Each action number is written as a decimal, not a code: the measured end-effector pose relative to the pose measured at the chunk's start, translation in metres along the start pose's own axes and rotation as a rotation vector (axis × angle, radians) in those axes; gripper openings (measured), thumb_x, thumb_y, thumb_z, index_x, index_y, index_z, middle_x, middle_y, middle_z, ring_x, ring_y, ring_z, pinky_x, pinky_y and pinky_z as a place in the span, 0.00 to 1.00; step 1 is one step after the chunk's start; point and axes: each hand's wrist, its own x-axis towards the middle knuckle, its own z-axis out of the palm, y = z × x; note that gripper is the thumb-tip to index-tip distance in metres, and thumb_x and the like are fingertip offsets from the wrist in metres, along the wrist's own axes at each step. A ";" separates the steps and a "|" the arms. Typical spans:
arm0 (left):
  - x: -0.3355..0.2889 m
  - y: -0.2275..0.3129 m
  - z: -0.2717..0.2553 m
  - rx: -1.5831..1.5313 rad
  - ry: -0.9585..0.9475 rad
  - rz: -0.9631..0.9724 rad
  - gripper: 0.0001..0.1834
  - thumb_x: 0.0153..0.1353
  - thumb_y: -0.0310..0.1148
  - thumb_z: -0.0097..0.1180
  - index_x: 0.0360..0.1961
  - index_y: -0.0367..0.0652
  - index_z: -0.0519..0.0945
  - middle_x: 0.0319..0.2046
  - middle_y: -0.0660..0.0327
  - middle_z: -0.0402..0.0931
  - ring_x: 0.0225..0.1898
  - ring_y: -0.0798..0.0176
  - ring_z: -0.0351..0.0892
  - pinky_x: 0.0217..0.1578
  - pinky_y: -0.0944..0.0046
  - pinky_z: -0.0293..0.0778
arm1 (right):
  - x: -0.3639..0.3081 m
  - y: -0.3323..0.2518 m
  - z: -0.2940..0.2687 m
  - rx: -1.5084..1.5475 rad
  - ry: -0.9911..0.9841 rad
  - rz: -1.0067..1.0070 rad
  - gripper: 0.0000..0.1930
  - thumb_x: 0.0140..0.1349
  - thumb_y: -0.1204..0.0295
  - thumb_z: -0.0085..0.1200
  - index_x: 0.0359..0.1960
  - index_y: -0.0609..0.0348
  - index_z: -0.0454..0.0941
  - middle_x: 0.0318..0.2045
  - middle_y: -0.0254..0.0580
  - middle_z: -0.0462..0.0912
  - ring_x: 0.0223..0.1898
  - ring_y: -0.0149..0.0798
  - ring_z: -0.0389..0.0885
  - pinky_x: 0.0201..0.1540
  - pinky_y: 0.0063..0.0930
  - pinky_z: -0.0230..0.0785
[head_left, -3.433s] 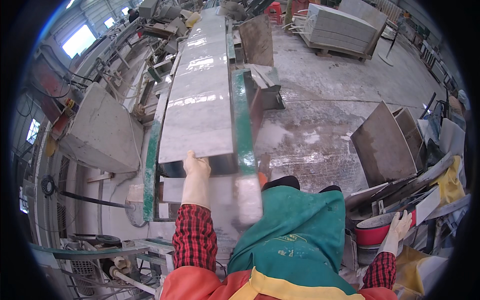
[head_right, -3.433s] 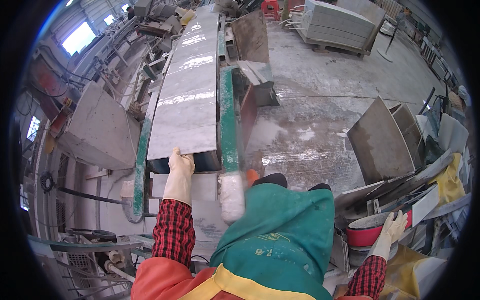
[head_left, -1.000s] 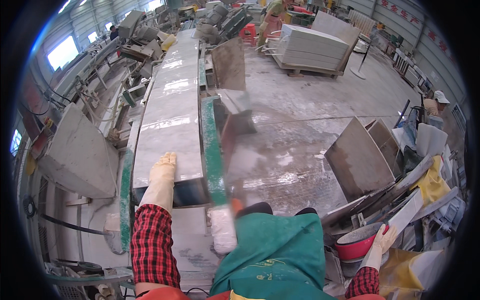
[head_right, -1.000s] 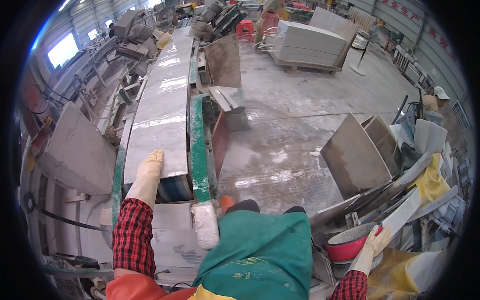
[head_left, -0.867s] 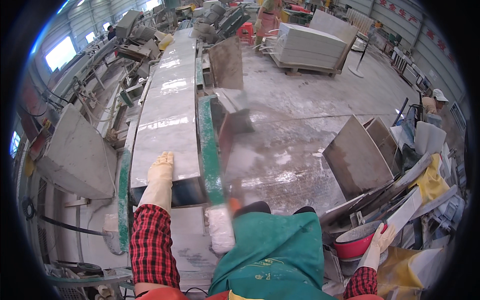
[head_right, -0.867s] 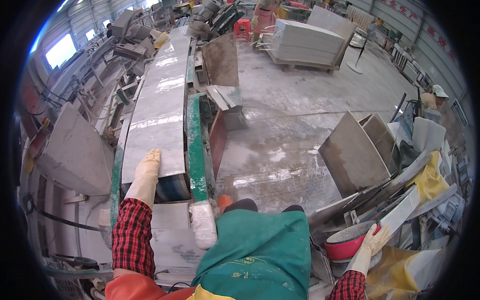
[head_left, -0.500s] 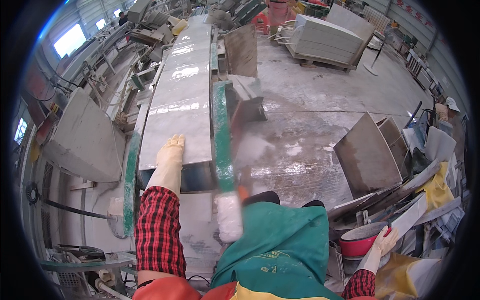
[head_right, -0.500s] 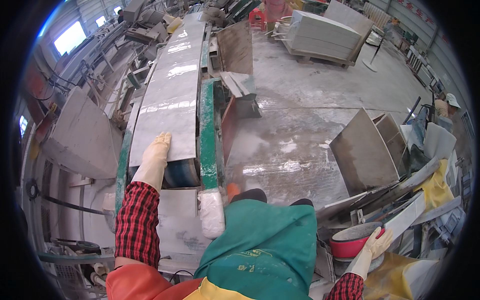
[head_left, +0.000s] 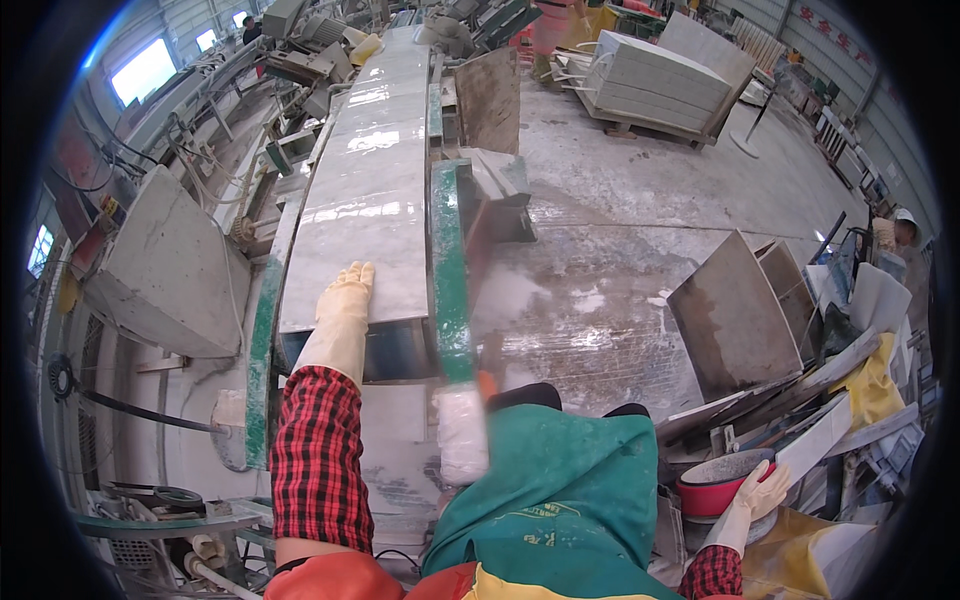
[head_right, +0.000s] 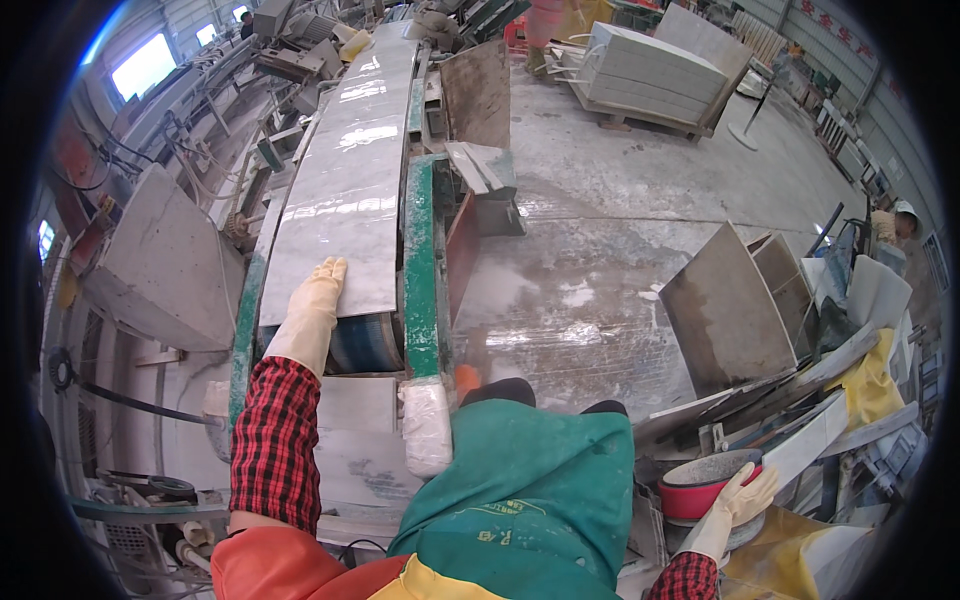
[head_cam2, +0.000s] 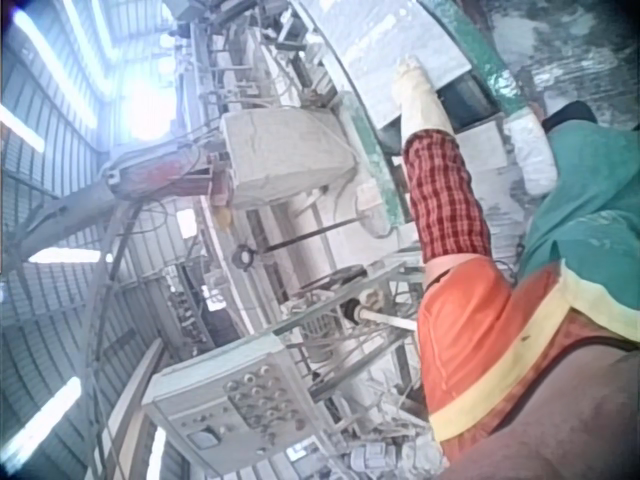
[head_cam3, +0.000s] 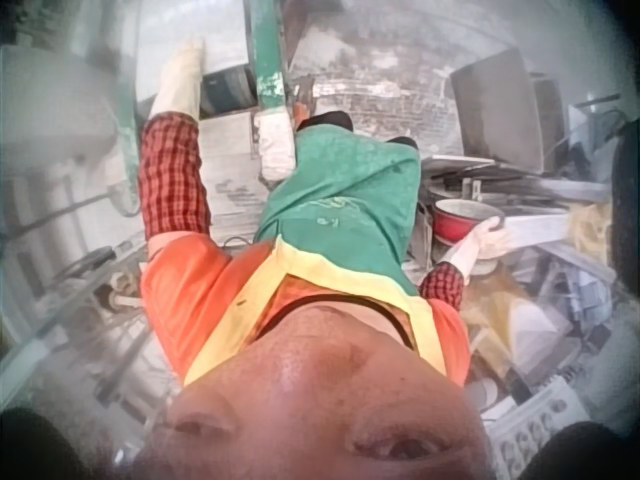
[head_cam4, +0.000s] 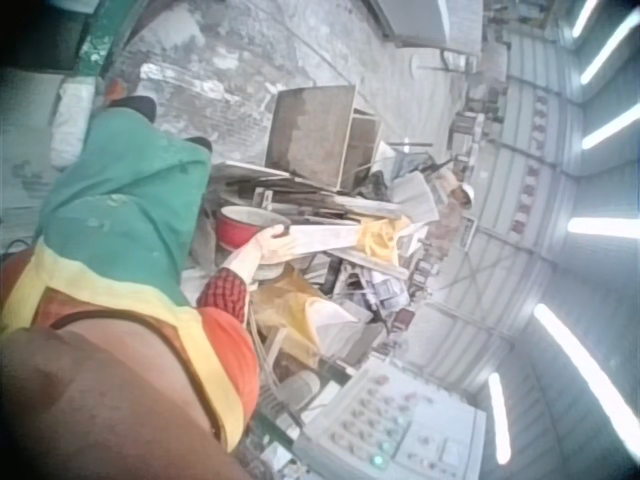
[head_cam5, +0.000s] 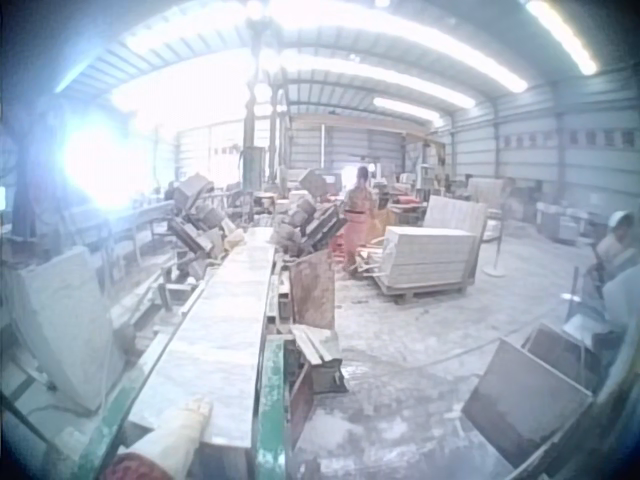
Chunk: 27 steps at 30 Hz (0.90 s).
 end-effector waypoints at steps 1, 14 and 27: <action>0.000 0.001 -0.002 0.000 -0.007 -0.001 0.57 0.40 0.12 0.60 0.72 0.52 0.49 0.73 0.57 0.48 0.73 0.58 0.50 0.69 0.65 0.55 | -0.001 -0.001 -0.002 -0.010 -0.002 0.004 0.29 0.69 0.52 0.44 0.63 0.62 0.67 0.62 0.52 0.70 0.65 0.53 0.64 0.65 0.47 0.55; 0.000 0.004 -0.008 0.050 0.004 -0.003 0.48 0.50 0.15 0.53 0.72 0.54 0.50 0.73 0.60 0.48 0.72 0.59 0.51 0.69 0.64 0.56 | -0.014 -0.020 -0.022 0.006 0.016 0.014 0.28 0.69 0.54 0.45 0.64 0.59 0.66 0.64 0.48 0.69 0.66 0.50 0.64 0.65 0.50 0.53; 0.010 0.003 -0.005 -0.011 -0.023 -0.062 0.28 0.73 0.34 0.34 0.72 0.58 0.50 0.73 0.64 0.48 0.72 0.60 0.52 0.68 0.61 0.57 | -0.014 -0.016 -0.036 0.087 -0.017 -0.083 0.29 0.68 0.54 0.47 0.62 0.62 0.68 0.61 0.53 0.71 0.61 0.53 0.69 0.62 0.47 0.58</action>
